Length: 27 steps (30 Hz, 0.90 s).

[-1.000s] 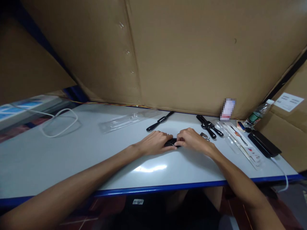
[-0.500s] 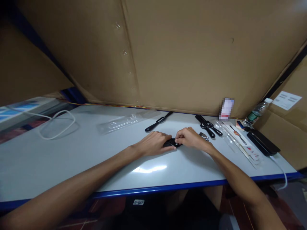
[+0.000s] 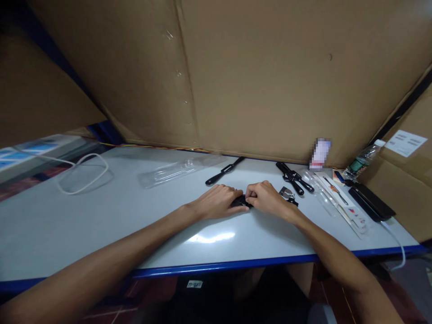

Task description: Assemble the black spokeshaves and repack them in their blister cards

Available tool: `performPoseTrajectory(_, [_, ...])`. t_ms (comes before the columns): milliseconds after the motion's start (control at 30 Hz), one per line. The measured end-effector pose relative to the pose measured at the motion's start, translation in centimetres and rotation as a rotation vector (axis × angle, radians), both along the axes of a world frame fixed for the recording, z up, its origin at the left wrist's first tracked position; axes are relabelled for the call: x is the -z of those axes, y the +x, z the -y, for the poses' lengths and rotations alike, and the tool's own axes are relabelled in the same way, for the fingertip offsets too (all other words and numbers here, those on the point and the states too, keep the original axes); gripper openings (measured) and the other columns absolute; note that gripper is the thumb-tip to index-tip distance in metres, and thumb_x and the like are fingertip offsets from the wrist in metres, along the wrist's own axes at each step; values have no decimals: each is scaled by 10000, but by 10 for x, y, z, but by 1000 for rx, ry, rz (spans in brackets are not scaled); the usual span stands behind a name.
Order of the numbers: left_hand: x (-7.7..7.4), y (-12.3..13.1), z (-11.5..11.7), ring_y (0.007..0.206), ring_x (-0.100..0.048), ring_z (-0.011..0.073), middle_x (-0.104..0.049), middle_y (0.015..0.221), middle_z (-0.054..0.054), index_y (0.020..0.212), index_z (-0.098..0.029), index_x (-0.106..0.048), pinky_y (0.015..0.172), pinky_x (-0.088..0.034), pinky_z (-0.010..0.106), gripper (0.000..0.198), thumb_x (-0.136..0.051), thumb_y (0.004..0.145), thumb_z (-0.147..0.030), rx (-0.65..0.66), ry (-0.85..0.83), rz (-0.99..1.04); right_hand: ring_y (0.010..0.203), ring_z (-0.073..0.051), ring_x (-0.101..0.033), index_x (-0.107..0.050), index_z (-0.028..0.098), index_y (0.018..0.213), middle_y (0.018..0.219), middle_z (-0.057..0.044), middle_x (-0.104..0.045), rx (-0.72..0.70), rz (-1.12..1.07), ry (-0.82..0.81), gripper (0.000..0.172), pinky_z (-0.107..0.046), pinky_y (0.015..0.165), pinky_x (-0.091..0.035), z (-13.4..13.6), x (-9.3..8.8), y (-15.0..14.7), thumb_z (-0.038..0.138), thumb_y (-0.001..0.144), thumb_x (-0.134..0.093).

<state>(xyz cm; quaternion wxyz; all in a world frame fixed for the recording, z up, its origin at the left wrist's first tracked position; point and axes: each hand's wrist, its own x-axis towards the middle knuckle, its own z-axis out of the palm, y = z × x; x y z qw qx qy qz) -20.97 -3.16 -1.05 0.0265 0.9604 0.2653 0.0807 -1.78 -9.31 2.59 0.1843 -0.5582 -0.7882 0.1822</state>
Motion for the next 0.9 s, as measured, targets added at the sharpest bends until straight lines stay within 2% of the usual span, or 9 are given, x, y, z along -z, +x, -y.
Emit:
performPoseTrajectory(167, [-1, 0, 1, 769, -695, 320, -730, 823, 144, 1086, -128, -703, 656, -410, 386, 597, -438, 986, -654, 2, -1, -7, 574, -103, -461, -758, 179, 876, 616, 32, -611, -17, 75, 28, 138, -248, 610, -294, 0, -7, 5, 185, 937, -634])
performPoseTrajectory(300, [-2, -1, 1, 762, -692, 319, -719, 792, 140, 1087, -126, -711, 654, -411, 386, 606, -440, 985, -658, 5, 1, -8, 586, -105, -432, -746, 176, 791, 631, 18, -600, -7, 159, 40, 202, -257, 596, -266, 1, -9, 6, 219, 955, -636])
performPoseTrajectory(400, [-2, 0, 1, 762, -690, 311, -719, 799, 138, 1112, -129, -709, 665, -420, 383, 610, -441, 984, -661, 4, -2, -12, 636, -116, -492, -760, 190, 882, 710, 3, -650, -10, 166, 45, 140, -252, 619, -297, 1, -10, 7, 192, 944, -634])
performPoseTrajectory(467, [-1, 0, 0, 760, -689, 306, -723, 812, 141, 1125, -131, -706, 667, -421, 382, 616, -441, 981, -669, 2, -5, -13, 706, -127, -559, -764, 213, 1005, 802, -6, -694, -59, 149, 42, 198, -247, 659, -338, 0, -12, 10, 110, 910, -625])
performPoseTrajectory(533, [-1, 0, 0, 753, -687, 301, -724, 810, 140, 1113, -134, -708, 665, -420, 379, 615, -441, 980, -672, 0, -7, -15, 769, -137, -599, -763, 226, 1048, 872, -12, -716, -151, 141, 23, 285, -247, 697, -370, -1, -15, 14, 52, 867, -630])
performPoseTrajectory(633, [-1, -1, 0, 742, -687, 297, -718, 790, 133, 1071, -136, -711, 654, -416, 374, 613, -440, 979, -677, -7, -1, -21, 771, -139, -607, -771, 215, 995, 887, -14, -714, -239, 133, -7, 214, -249, 702, -388, -3, -19, 20, 87, 845, -687])
performPoseTrajectory(900, [-5, 0, 3, 815, -713, 310, -734, 838, 121, 1053, -142, -695, 655, -416, 354, 606, -423, 986, -679, -16, 25, -63, 740, -134, -591, -763, 195, 950, 816, -4, -700, -144, 154, -40, 120, -241, 658, -348, -4, -16, 18, 159, 837, -771])
